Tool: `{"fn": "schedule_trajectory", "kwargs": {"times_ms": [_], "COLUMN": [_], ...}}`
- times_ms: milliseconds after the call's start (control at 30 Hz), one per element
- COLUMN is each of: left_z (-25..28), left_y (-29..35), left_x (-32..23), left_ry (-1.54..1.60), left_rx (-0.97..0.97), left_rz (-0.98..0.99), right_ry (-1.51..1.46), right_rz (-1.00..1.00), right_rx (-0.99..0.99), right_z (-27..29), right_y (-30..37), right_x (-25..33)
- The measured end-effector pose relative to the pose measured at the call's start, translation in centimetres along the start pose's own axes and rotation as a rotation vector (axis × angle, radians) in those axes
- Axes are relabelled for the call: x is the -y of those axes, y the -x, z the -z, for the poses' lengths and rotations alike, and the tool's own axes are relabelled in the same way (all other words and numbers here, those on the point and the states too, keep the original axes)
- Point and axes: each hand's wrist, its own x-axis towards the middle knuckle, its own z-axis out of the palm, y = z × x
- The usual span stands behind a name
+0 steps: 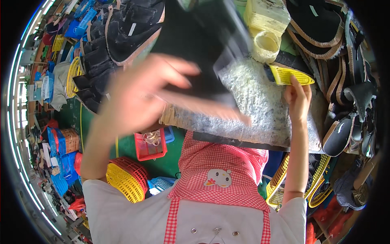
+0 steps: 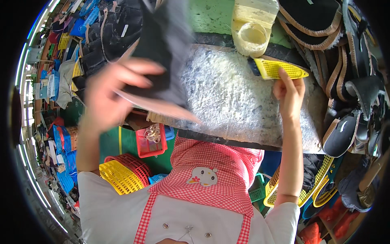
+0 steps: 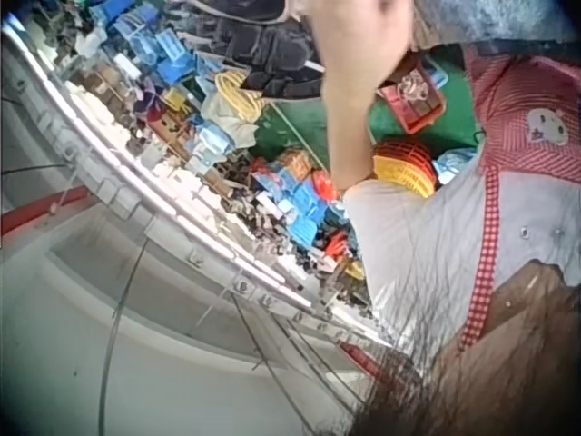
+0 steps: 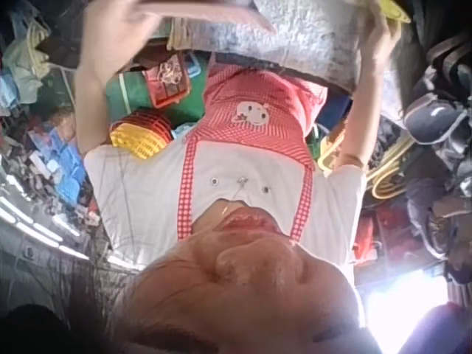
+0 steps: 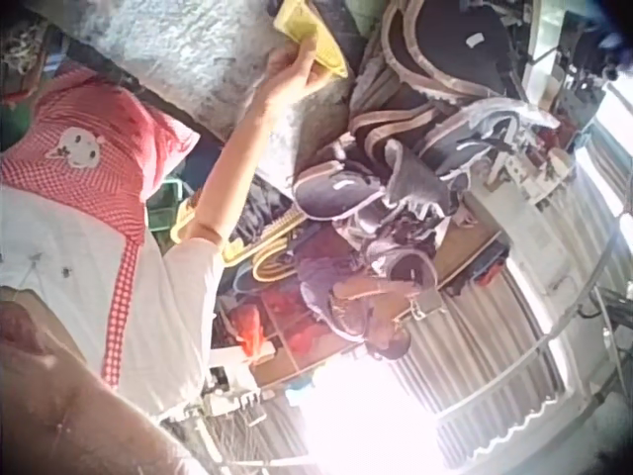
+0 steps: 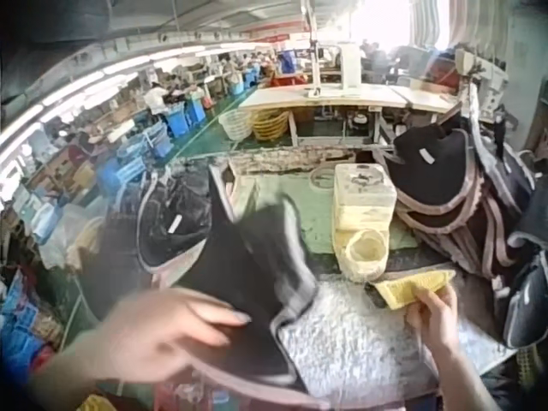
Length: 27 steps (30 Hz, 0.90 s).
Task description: The person repeatedly takes shoe upper components from a pile, applies adhesive across their surfaces using a hand applicator, and places the glued pieces onto the workbench.
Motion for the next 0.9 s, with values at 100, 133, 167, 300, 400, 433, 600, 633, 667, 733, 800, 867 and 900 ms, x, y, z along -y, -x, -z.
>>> {"fn": "schedule_trajectory", "kwargs": {"times_ms": [100, 133, 167, 300, 400, 433, 600, 633, 667, 733, 800, 867, 900], "left_z": [-6.1, -7.0, -7.5, -7.7, -7.3, -7.2, -7.4, -7.4, -7.3, -7.2, -7.1, -7.0, -7.0], "left_y": [3.0, 4.1, 5.0, 6.1, 5.6, 5.6, 5.9, 6.0, 6.0, 6.0, 5.9, 5.8, 5.8], "left_x": [0.5, 0.9, 1.2, 2.2, 2.4, 2.4, 3.1, 3.2, 3.4, 3.6, 3.6, 3.5, 3.4], "left_ry": [-0.281, -0.430, -0.383, -0.311, -0.259, -0.265, -0.225, -0.224, -0.202, -0.189, -0.177, -0.177, -0.184], "left_rx": [0.448, 0.491, 0.444, 0.519, 0.509, 0.513, 0.452, 0.451, 0.430, 0.403, 0.398, 0.382, 0.387], "left_rz": [0.075, -0.015, 0.015, 0.065, 0.028, 0.047, 0.015, 0.028, 0.023, 0.017, 0.008, 0.007, 0.001], "right_ry": [0.101, 0.203, 0.257, 0.713, 0.742, 0.805, 0.781, 0.722, 0.628, 0.615, 0.529, 0.948, 1.029], "right_rz": [-0.014, 0.033, -0.072, 0.085, 0.524, 0.521, -0.140, -0.120, -0.051, -0.130, -0.087, 0.225, 0.342], "right_rx": [0.079, 0.164, 0.317, 0.491, 0.662, 0.753, 0.330, 0.250, 0.211, 0.198, 0.320, 0.389, 0.306], "right_z": [-0.5, -1.1, -1.7, -5.2, -5.8, -5.2, 0.9, 1.7, 2.0, 1.1, -1.6, -5.6, -7.4], "right_y": [0.9, 1.3, 1.3, 0.6, 0.1, 0.4, 2.3, 2.4, 2.3, 1.7, 1.4, 0.7, -0.1], "right_x": [1.1, 1.4, 1.7, 3.0, 3.6, 3.8, 3.7, 3.8, 3.7, 3.4, 3.3, 2.6, 2.2]}}
